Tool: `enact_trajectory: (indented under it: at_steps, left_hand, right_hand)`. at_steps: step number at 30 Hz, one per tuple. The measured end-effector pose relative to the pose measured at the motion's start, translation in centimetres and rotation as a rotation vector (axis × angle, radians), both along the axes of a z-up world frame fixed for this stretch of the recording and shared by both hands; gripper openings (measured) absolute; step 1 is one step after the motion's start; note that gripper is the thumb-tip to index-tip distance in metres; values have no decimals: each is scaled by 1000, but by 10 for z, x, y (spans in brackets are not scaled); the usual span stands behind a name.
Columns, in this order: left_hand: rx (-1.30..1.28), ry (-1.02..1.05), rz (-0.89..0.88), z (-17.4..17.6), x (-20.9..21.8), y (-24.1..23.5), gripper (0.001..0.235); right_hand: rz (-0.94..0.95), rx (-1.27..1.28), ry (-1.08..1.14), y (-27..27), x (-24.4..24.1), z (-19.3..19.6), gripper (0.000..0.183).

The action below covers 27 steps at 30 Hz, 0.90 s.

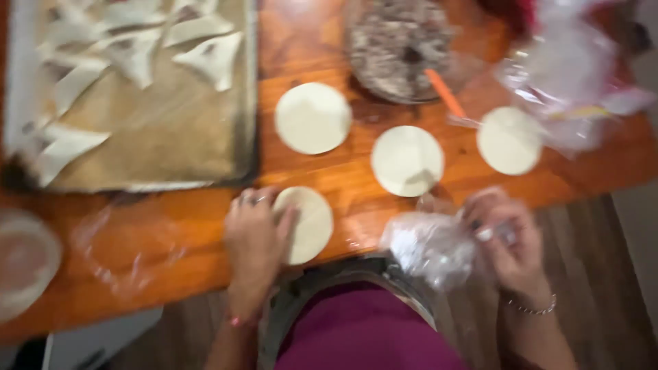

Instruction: The person prepares triangular pastries by placing a meat filling onto round dough wrappers, folding them into a triangle shape, and sealing the edges. The finished pastries are placed on a baking sheet.

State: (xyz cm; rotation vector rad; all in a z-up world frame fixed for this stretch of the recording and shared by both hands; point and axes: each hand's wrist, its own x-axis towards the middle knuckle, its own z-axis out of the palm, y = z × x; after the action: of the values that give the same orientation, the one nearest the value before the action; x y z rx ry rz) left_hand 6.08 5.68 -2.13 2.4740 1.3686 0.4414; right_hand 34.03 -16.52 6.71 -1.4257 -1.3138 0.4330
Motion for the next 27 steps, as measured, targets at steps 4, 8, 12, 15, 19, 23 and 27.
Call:
enact_trajectory:
  at_steps: [4, 8, 12, 15, 19, 23, 27]
  left_hand:
    - [66, -54, -82, 11, 6, -3, 30]
    - [-6, -247, -105, 50, 11, -11, 21]
    - [422, -242, -169, 53, 13, -18, 5]
    - [599, -243, -320, 58, 32, -20, 9]
    - [443, -109, -360, 14, 35, -42, 15]
    - [288, -187, -429, 8, 36, -58, 40]
    - [302, -81, -408, -13, 24, -61, 62]
  right_hand:
    - [-368, 142, -59, -32, 75, 12, 6]
    - [-750, 144, -290, -27, 142, 36, 27]
    - [-782, 387, -660, 19, 191, 57, 23]
    - [-803, 240, -710, 28, 316, -29, 43]
    - [-494, -467, -930, 57, 259, -14, 59]
    - [-467, -57, -909, 61, 228, -5, 27]
    - [-508, 142, -937, 52, 174, -10, 13]
